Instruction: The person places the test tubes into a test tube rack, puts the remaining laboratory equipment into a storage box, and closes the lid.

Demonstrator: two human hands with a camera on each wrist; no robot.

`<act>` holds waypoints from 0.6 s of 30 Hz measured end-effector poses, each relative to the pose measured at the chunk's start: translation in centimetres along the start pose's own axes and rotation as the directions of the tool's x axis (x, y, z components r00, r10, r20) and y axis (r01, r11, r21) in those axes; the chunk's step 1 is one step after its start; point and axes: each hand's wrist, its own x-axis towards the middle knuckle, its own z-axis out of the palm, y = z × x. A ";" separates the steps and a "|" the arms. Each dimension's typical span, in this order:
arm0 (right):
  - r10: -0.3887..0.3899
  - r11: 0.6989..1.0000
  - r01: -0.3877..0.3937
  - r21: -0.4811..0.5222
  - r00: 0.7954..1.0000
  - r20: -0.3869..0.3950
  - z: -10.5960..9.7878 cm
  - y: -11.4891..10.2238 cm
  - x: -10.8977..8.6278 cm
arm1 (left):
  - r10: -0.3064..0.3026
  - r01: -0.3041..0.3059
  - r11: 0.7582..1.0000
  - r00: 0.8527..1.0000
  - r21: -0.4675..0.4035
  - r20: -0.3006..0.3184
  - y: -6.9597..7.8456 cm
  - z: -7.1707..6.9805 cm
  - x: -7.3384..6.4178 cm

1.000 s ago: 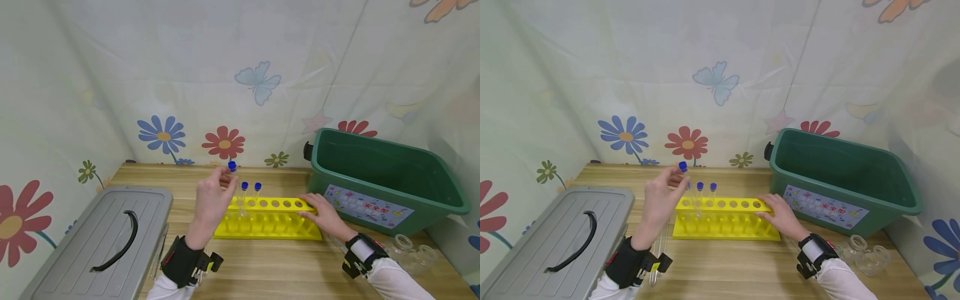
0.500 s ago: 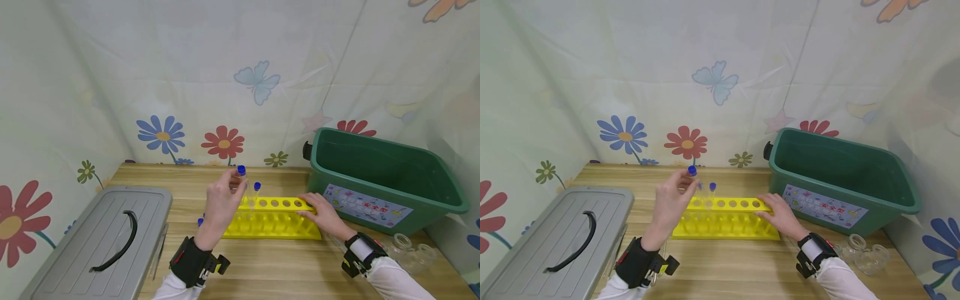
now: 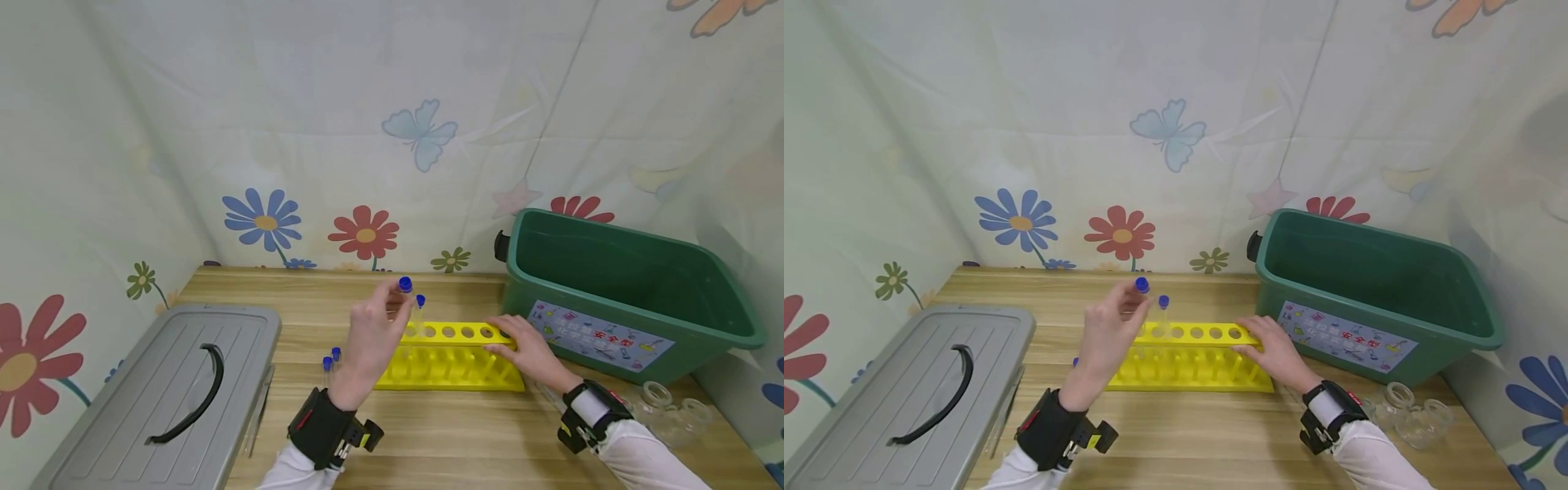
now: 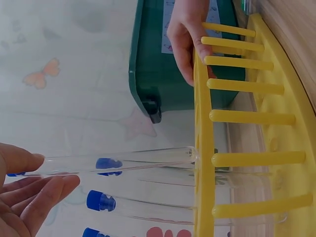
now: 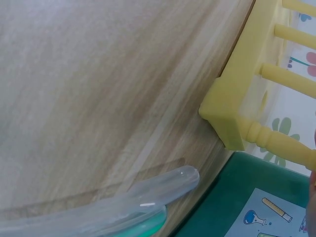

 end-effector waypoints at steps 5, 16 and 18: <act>-0.014 1.000 0.014 0.001 1.000 -0.014 0.0 0.0 0.0 | 0.009 -0.008 1.000 1.000 -0.030 0.006 -0.1 0.5 -0.1; -0.003 1.000 0.003 0.004 1.000 -0.008 0.0 0.0 0.0 | 0.035 -0.035 0.999 0.999 0.001 0.032 0.0 1.5 -0.3; -0.004 1.000 0.004 0.003 1.000 -0.009 0.0 0.0 0.0 | 0.034 -0.034 0.999 0.999 0.016 0.042 0.1 1.6 -0.4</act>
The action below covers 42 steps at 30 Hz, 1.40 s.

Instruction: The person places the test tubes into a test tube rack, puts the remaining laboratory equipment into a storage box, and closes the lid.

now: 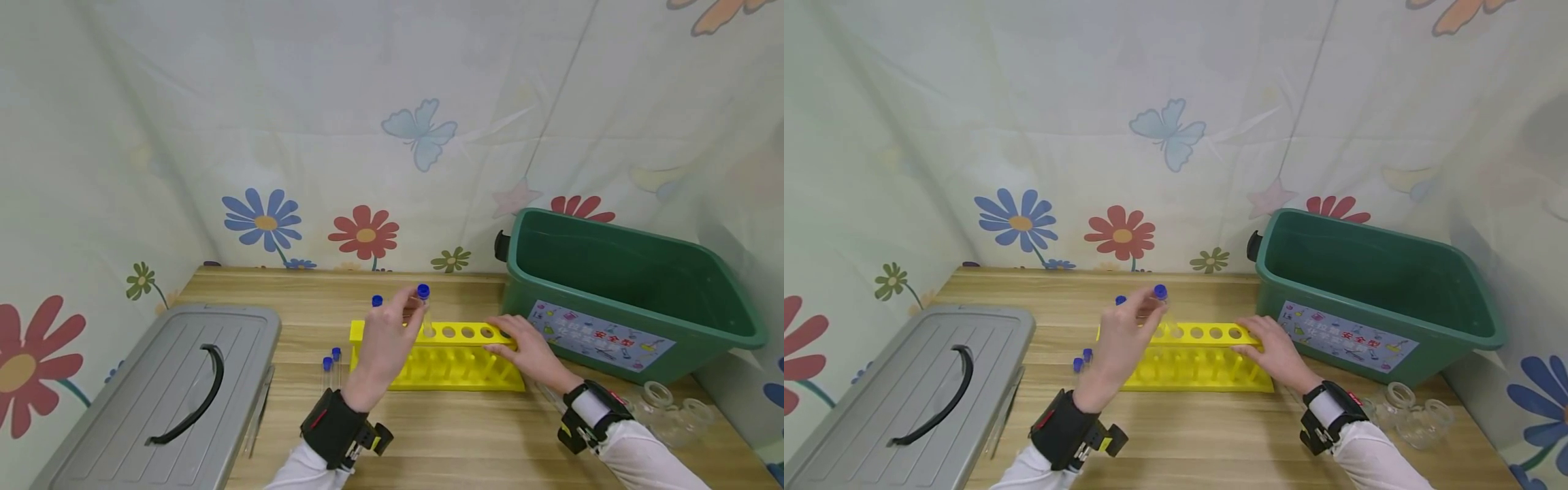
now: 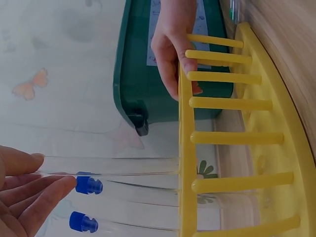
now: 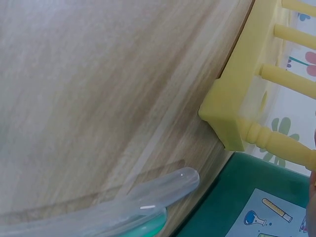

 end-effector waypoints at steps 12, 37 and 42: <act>-0.004 1.000 0.004 -0.007 1.000 -0.002 0.1 0.1 0.0 | -0.009 0.005 0.999 0.998 0.054 0.062 -0.1 1.2 -0.6; 0.011 1.000 -0.011 -0.002 1.000 0.010 0.0 0.0 0.0 | -0.197 0.156 0.971 0.953 0.182 0.232 -1.4 2.8 -0.8; 0.008 1.000 -0.008 -0.002 1.000 0.004 0.1 0.1 0.0 | -0.200 0.148 0.965 0.950 0.218 0.241 -1.5 3.1 -0.7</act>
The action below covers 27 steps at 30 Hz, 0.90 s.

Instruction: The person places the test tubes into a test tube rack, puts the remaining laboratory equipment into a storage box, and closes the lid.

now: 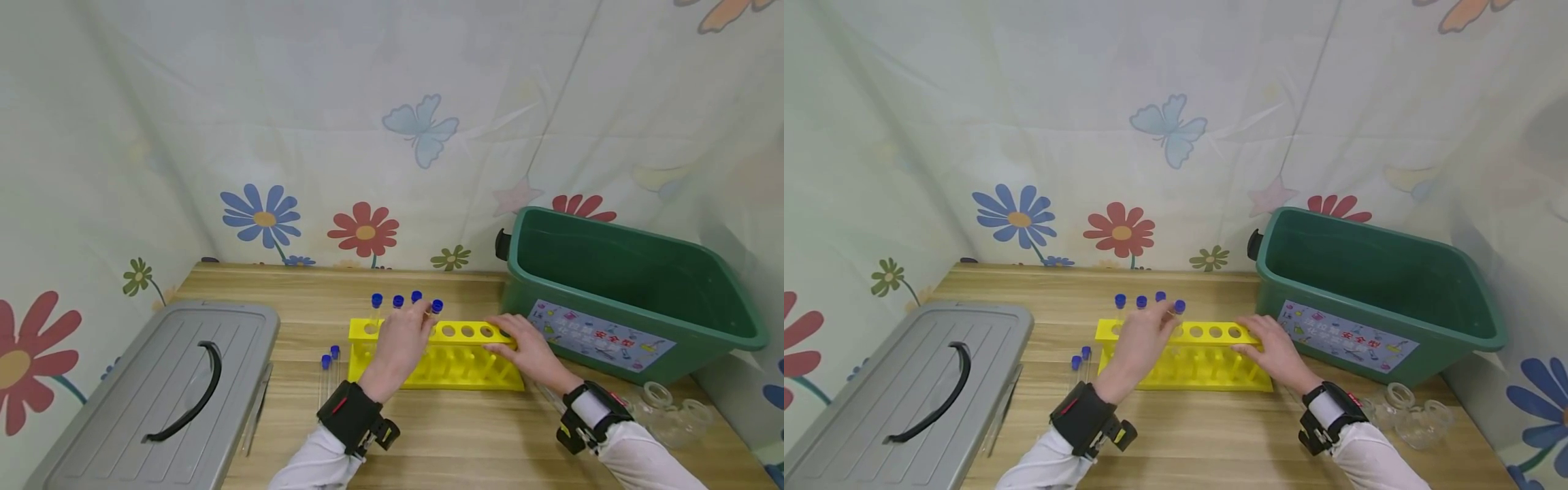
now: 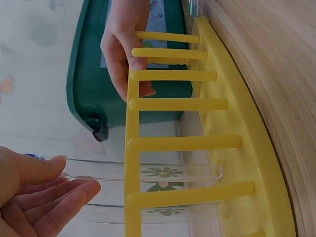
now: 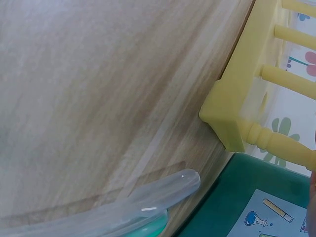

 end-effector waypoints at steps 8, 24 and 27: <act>0.007 1.000 -0.007 0.010 1.000 0.011 -0.2 -0.1 0.0 | -0.005 0.006 1.000 1.000 0.014 -0.016 0.0 0.1 -0.1; -0.002 1.000 0.002 0.003 1.000 0.003 -0.1 -0.1 0.0 | -0.085 0.084 0.995 0.996 0.053 0.025 0.1 -1.0 -0.8; 0.001 1.000 -0.001 0.002 1.000 0.007 -0.1 -0.2 0.0 | -0.092 0.091 0.994 0.995 0.056 0.027 0.2 -1.7 -1.4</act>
